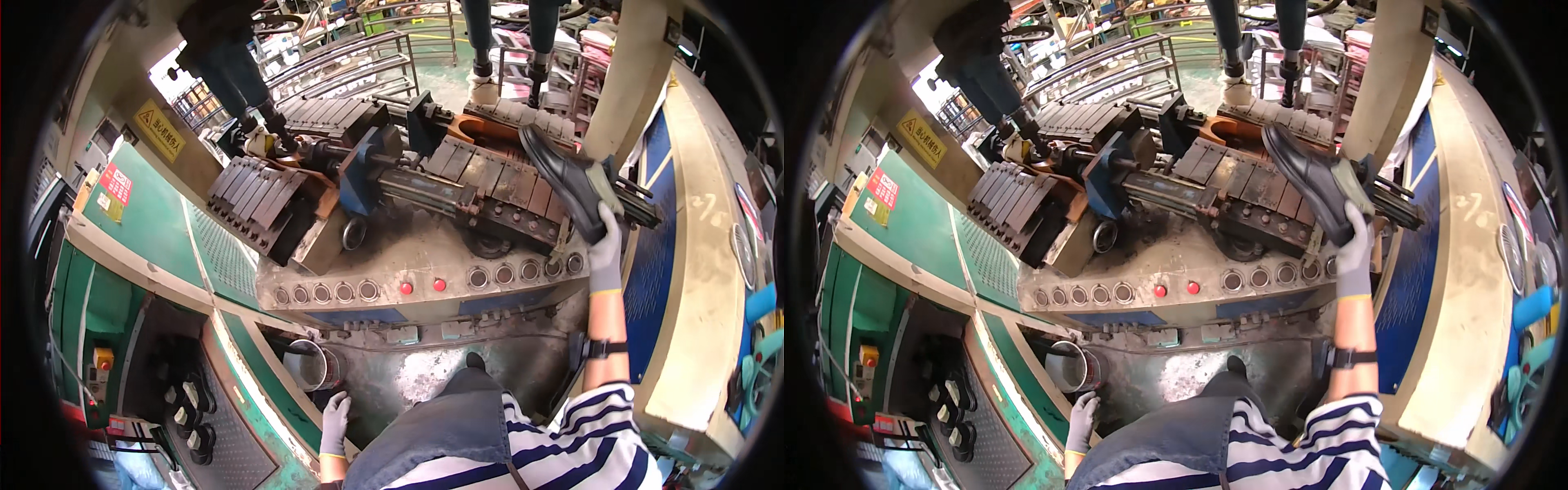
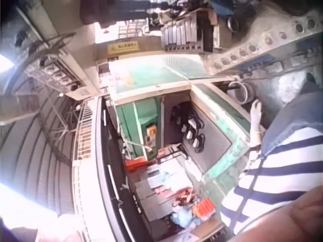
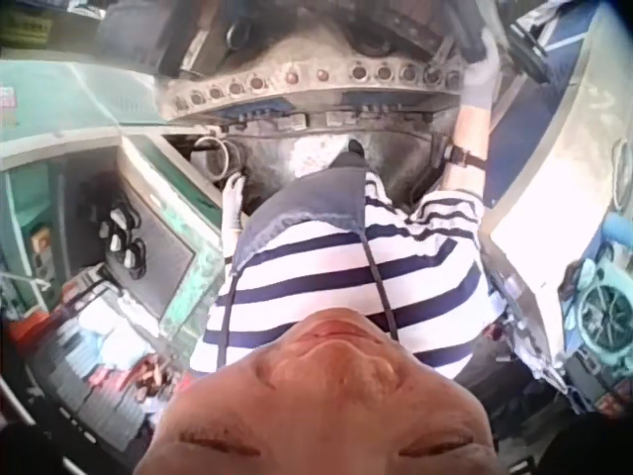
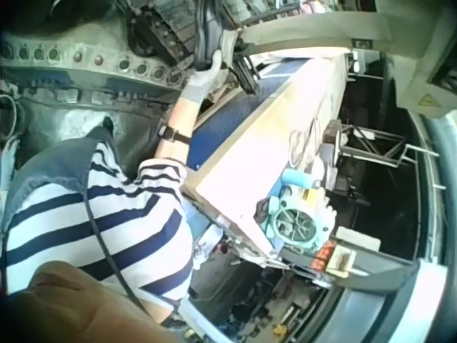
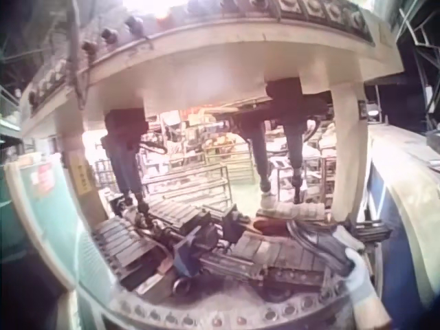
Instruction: Operating a heating and pressing machine to shape or set shoe components.
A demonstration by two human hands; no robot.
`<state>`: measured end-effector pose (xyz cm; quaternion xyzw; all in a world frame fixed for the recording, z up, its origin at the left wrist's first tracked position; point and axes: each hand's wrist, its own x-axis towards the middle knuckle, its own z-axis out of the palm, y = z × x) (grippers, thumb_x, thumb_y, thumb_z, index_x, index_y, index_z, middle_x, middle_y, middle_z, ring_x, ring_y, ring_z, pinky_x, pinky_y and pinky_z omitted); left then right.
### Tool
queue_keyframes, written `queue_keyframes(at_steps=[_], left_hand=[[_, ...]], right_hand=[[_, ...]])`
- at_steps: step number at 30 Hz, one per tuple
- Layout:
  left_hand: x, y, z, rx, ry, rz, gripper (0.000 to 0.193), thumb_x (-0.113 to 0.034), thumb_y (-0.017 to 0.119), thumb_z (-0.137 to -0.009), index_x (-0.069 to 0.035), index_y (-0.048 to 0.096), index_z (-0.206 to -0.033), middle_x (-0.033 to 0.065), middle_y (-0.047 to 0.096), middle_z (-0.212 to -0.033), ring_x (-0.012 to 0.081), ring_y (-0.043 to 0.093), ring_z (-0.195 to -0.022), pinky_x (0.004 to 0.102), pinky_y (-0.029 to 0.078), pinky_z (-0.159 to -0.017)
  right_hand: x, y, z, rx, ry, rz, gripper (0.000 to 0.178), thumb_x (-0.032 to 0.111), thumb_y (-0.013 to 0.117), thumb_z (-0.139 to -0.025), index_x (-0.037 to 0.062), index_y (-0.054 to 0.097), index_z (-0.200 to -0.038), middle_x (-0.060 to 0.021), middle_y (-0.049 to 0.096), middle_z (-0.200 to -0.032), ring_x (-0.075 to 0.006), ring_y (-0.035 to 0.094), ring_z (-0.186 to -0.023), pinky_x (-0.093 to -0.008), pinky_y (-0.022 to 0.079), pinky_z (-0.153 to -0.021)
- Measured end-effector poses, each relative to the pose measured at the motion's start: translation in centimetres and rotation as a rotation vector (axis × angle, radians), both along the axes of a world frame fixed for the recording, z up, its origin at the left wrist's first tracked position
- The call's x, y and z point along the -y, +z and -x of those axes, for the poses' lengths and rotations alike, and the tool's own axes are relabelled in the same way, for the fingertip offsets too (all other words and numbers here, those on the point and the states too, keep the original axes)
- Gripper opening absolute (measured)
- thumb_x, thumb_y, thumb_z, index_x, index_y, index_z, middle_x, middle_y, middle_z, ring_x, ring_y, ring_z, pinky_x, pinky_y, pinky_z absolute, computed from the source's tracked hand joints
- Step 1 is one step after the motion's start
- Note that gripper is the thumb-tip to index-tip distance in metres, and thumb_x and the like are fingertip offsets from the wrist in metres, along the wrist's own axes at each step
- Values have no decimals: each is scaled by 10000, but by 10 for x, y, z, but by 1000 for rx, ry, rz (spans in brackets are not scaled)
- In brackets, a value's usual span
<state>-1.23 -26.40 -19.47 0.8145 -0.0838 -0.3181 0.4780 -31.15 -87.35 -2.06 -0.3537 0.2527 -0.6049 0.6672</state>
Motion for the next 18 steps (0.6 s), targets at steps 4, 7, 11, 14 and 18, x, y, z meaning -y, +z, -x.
queue_keyframes(at_steps=[4, 7, 11, 14, 18], left_hand=[[17, -26, 7, 25, 77, -5, 379, -196, 627, -940, 32, 601, -1242, 93, 666, -1137, 156, 601, -1034, 284, 471, -921], [20, -25, 22, -34, 206, 18, 380, -188, 630, -935, 34, 599, -1241, 79, 669, -1079, 136, 598, -966, 263, 476, -868], [-14, -25, 60, -139, 278, -105, 357, -150, 613, -932, 33, 585, -1237, 79, 684, -1017, 164, 654, -899, 282, 521, -808], [-22, -24, 86, -53, 245, -210, 334, -160, 613, -921, 36, 599, -1191, 73, 682, -960, 198, 670, -875, 310, 532, -769], [-55, -38, 101, 142, -506, -497, 366, -189, 580, -933, -2, 586, -1247, 103, 691, -1008, 224, 672, -886, 318, 523, -744]], right_hand=[[110, 6, -33, -224, -20, 123, 463, 82, 729, -819, 20, 582, -1253, -99, 654, -1166, -195, 652, -1033, -325, 527, -915], [176, 5, -63, -368, -8, 246, 497, 113, 788, -774, 8, 591, -1219, -89, 663, -1133, -173, 651, -1002, -308, 520, -886], [244, -8, -101, -580, 165, 187, 524, 154, 833, -740, -11, 604, -1181, -78, 688, -1049, -163, 668, -894, -297, 526, -815], [266, -21, -126, -564, 157, 225, 521, 178, 844, -728, -3, 618, -1162, -80, 695, -1033, -164, 675, -834, -294, 535, -775], [285, -34, -148, -582, 266, 173, 513, 209, 828, -746, 10, 623, -1172, -66, 690, -1040, -165, 653, -890, -289, 505, -828]])
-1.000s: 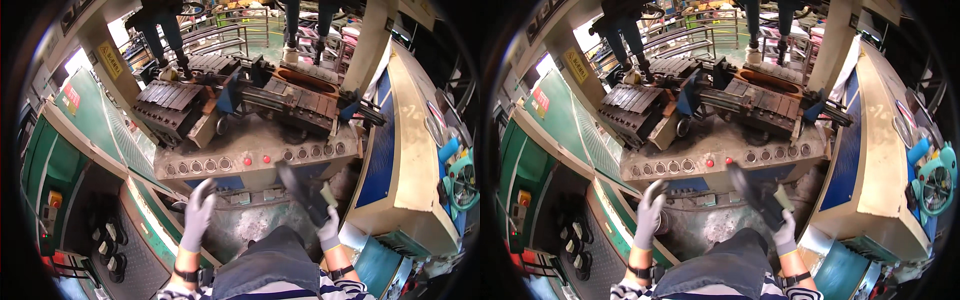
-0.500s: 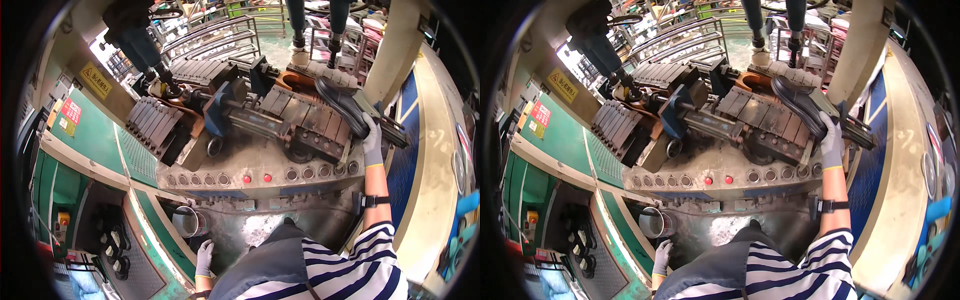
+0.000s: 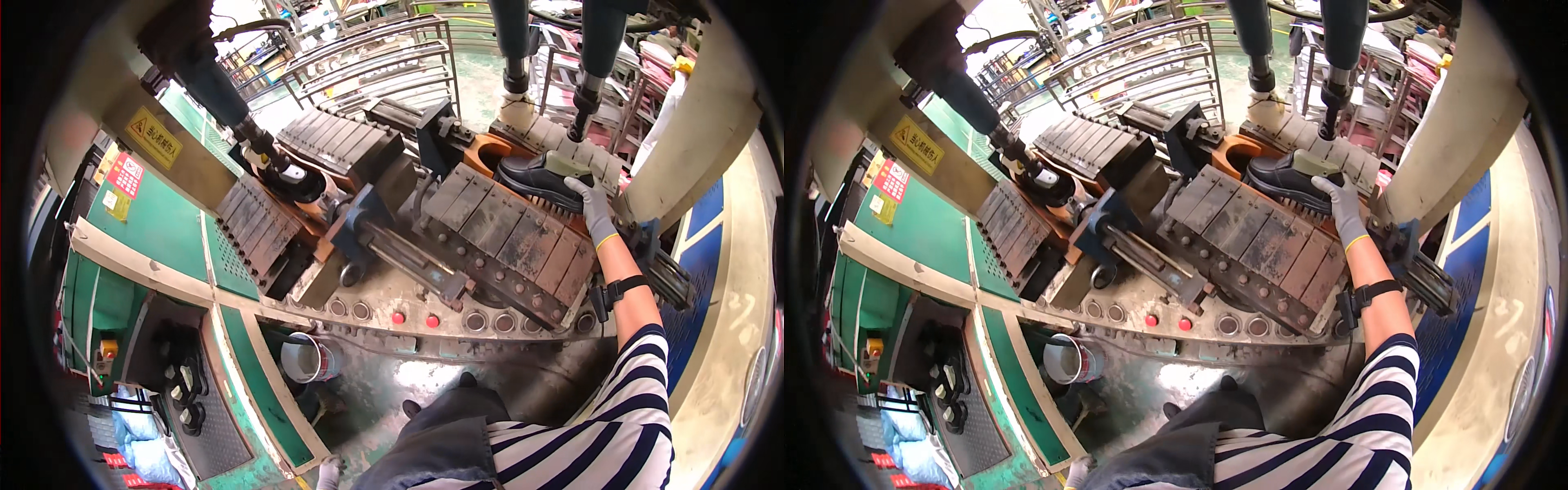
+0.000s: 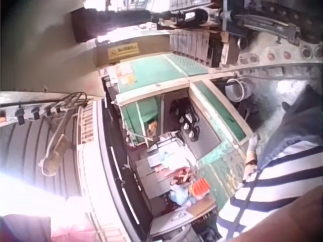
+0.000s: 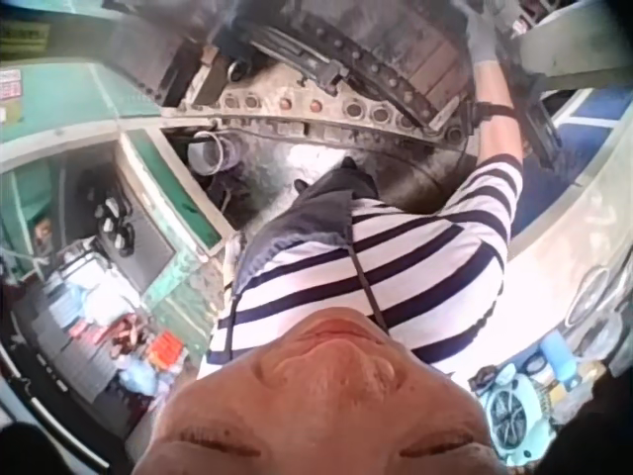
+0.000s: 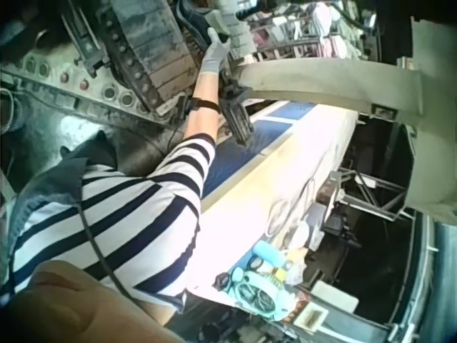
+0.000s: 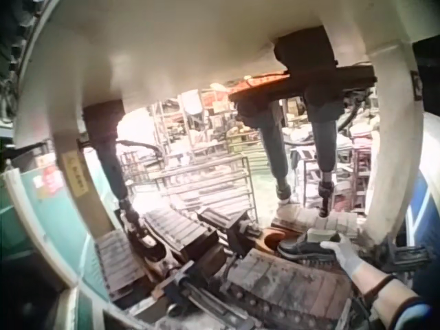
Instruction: Operating a heating and pressing machine to shape or set shoe components.
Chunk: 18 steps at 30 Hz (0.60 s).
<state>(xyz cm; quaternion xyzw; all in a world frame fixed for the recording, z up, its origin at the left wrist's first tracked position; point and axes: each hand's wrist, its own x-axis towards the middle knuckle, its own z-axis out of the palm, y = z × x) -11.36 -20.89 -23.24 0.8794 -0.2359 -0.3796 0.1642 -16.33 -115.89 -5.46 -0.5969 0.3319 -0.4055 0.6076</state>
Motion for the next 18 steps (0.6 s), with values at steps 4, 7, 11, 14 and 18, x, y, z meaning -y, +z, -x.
queue_keyframes(at_steps=[4, 7, 11, 14, 18], left_hand=[[0, -32, 15, -19, 155, 59, 383, -257, 541, -961, -29, 574, -1267, 124, 683, -1066, 257, 669, -938, 367, 538, -773], [16, -55, 35, -429, 938, 91, 401, -338, 507, -985, -69, 576, -1275, 137, 670, -1118, 255, 646, -943, 395, 532, -761], [24, -62, 30, -423, 901, 127, 410, -377, 507, -988, -84, 586, -1264, 103, 678, -1083, 219, 651, -861, 365, 531, -690], [28, -63, 29, -426, 815, 133, 451, -390, 506, -987, -95, 565, -1322, 90, 682, -1096, 200, 655, -856, 347, 530, -700], [44, -51, 26, -460, 931, 199, 435, -364, 513, -989, -76, 557, -1313, 116, 644, -1138, 223, 624, -959, 371, 495, -817]], right_hand=[[20, -23, -10, 10, 114, 4, 560, 221, 820, -749, 18, 599, -1222, -54, 669, -1095, -164, 614, -977, -293, 468, -901], [34, -29, -3, -141, 247, 115, 607, 223, 831, -740, 30, 583, -1258, -58, 641, -1143, -167, 577, -1055, -301, 441, -952], [45, -22, 21, -667, 325, 337, 693, 117, 857, -660, 47, 567, -1286, -71, 641, -1159, -191, 570, -1090, -310, 425, -984], [45, -20, 8, -660, 356, 361, 712, 84, 854, -619, 50, 578, -1275, -82, 651, -1146, -203, 582, -1081, -307, 430, -984], [43, -28, -5, -587, 317, 305, 700, 55, 844, -606, 46, 591, -1259, -94, 668, -1143, -217, 603, -1073, -310, 436, -981]])
